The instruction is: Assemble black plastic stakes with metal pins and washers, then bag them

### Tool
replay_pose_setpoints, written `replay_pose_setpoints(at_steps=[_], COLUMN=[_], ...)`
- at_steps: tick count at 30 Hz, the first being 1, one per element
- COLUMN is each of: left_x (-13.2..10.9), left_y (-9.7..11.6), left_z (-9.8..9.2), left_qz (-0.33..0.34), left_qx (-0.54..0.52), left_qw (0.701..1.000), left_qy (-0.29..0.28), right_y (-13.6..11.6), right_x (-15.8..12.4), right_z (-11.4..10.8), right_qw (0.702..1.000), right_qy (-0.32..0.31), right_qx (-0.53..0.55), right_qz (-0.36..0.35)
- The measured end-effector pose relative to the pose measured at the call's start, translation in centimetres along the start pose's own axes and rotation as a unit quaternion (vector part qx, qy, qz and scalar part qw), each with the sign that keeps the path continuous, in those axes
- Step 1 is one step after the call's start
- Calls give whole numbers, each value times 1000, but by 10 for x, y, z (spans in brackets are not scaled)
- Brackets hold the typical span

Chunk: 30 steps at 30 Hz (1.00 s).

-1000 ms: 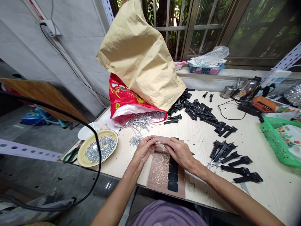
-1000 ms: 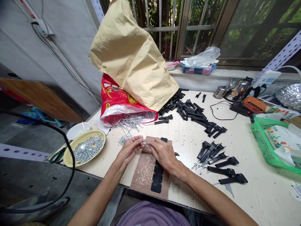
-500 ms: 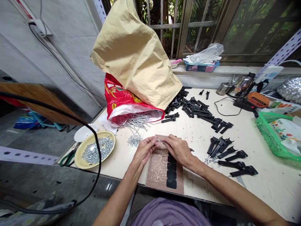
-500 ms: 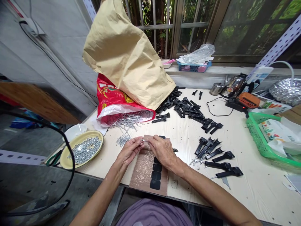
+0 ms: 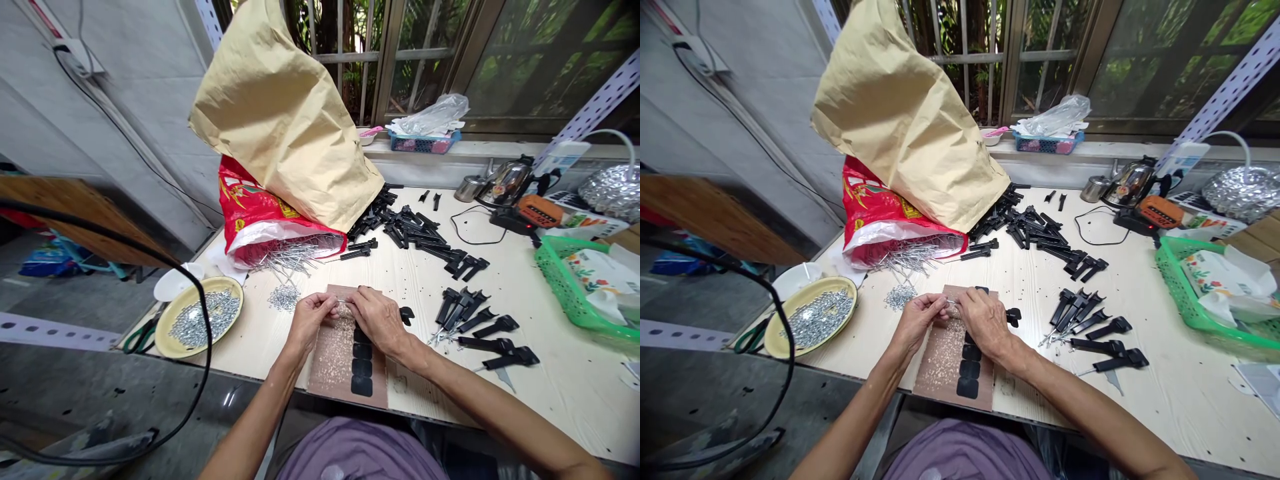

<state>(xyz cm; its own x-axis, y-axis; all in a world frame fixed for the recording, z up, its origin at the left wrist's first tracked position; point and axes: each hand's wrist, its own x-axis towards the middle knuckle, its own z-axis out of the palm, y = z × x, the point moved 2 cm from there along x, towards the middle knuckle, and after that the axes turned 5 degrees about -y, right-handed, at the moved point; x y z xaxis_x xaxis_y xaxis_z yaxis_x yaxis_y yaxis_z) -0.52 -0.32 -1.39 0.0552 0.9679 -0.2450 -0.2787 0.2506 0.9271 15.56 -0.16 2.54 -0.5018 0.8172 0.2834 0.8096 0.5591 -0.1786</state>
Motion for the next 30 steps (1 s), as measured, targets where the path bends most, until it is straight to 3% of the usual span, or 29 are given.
replay_pose_setpoints(at_steps=[10, 18, 24, 30], left_x=[-6, -5, -5, -6], left_y=[-7, 6, 18, 17], left_z=[-2, -1, 6, 5], left_qz=[-8, 2, 34, 28], left_qx=[3, 71, 85, 91], left_qw=[1000, 997, 995, 994], left_qy=[-28, -45, -48, -47], right_y=[3, 16, 13, 15], right_x=[-9, -5, -7, -6], right_z=[4, 6, -2, 2], right_qw=[999, 973, 987, 982], right_qy=[-22, -92, -75, -80], right_qx=[4, 210, 145, 169], right_qz=[-49, 10, -4, 1])
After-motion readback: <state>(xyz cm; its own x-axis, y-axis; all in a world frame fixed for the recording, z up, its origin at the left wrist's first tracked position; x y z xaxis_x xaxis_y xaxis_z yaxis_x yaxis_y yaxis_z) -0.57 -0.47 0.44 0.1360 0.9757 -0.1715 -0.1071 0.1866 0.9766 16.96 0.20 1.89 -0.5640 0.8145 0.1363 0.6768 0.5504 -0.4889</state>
